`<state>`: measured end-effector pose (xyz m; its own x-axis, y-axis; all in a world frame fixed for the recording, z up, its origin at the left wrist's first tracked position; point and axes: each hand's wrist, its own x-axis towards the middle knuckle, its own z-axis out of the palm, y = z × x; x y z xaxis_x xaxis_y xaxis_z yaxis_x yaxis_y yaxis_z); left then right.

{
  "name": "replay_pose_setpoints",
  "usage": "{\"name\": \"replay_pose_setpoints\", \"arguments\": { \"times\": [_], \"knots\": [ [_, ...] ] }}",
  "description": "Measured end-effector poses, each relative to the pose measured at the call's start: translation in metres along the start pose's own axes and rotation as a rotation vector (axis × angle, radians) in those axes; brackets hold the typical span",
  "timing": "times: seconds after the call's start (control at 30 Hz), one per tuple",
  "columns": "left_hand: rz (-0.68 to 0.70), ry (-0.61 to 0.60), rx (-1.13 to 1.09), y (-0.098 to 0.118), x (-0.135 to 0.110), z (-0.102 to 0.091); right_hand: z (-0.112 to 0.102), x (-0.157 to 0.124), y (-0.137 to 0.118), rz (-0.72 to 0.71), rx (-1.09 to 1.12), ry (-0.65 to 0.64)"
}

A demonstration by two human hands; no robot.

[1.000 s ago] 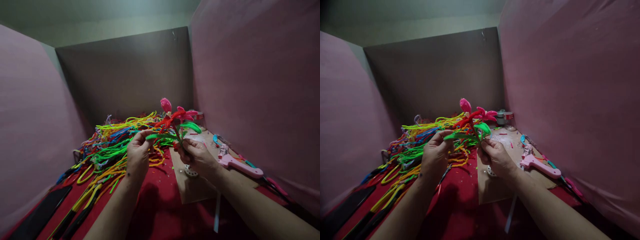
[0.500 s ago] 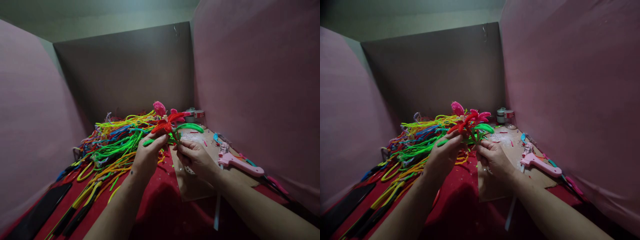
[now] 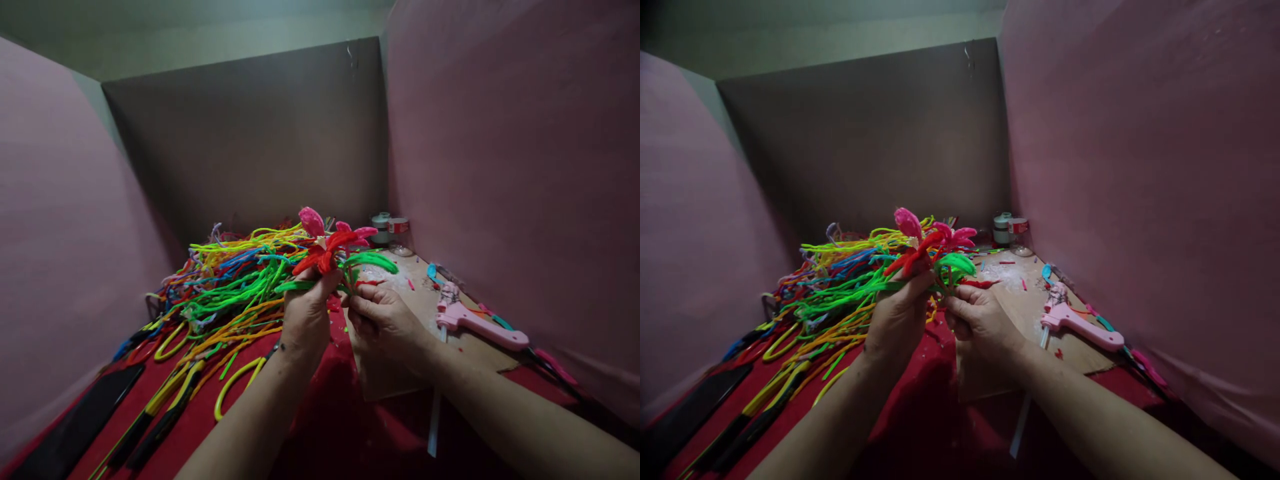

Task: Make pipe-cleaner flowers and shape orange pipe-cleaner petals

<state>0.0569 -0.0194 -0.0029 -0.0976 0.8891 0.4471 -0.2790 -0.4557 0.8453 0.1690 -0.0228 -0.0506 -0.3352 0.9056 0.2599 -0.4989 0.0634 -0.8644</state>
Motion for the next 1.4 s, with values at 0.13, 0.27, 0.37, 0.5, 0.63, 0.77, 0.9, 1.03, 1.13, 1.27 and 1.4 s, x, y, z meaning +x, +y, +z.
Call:
{"name": "replay_pose_setpoints", "arguments": {
  "times": [0.13, 0.27, 0.37, 0.5, 0.63, 0.77, 0.9, 1.03, 1.13, 1.27, 1.4],
  "knots": [
    [0.018, 0.028, 0.079, 0.001, 0.0, 0.0, 0.002, 0.0, 0.002, 0.053, 0.125, -0.001],
    [0.077, 0.122, 0.246, -0.002, -0.004, -0.001, 0.006, -0.002, -0.002, 0.046, 0.167, 0.06],
    [0.135, 0.127, 0.318, -0.005, -0.008, -0.001, 0.007, -0.004, -0.003, 0.04, 0.21, 0.104],
    [0.141, 0.071, 0.31, -0.006, -0.012, -0.004, 0.004, -0.003, -0.001, 0.031, 0.31, 0.124],
    [0.11, 0.039, 0.258, -0.006, -0.015, -0.003, 0.001, -0.001, 0.0, 0.005, 0.383, 0.14],
    [0.113, 0.027, 0.185, -0.009, -0.012, 0.002, 0.001, -0.001, -0.005, 0.001, 0.337, 0.098],
    [0.107, -0.046, 0.124, -0.011, -0.009, 0.001, 0.001, 0.001, -0.007, -0.022, 0.255, 0.045],
    [0.109, -0.108, 0.124, -0.012, -0.013, -0.006, -0.002, 0.002, -0.007, -0.065, 0.319, 0.066],
    [0.25, -0.14, 0.237, -0.013, -0.016, -0.01, -0.004, 0.003, -0.007, -0.044, 0.395, 0.103],
    [0.581, -0.289, 0.551, -0.013, -0.017, -0.016, -0.005, 0.004, -0.009, -0.049, 0.447, 0.116],
    [0.619, -0.329, 0.672, -0.008, -0.014, -0.025, -0.005, 0.004, -0.01, -0.038, 0.422, 0.093]
  ]
}}
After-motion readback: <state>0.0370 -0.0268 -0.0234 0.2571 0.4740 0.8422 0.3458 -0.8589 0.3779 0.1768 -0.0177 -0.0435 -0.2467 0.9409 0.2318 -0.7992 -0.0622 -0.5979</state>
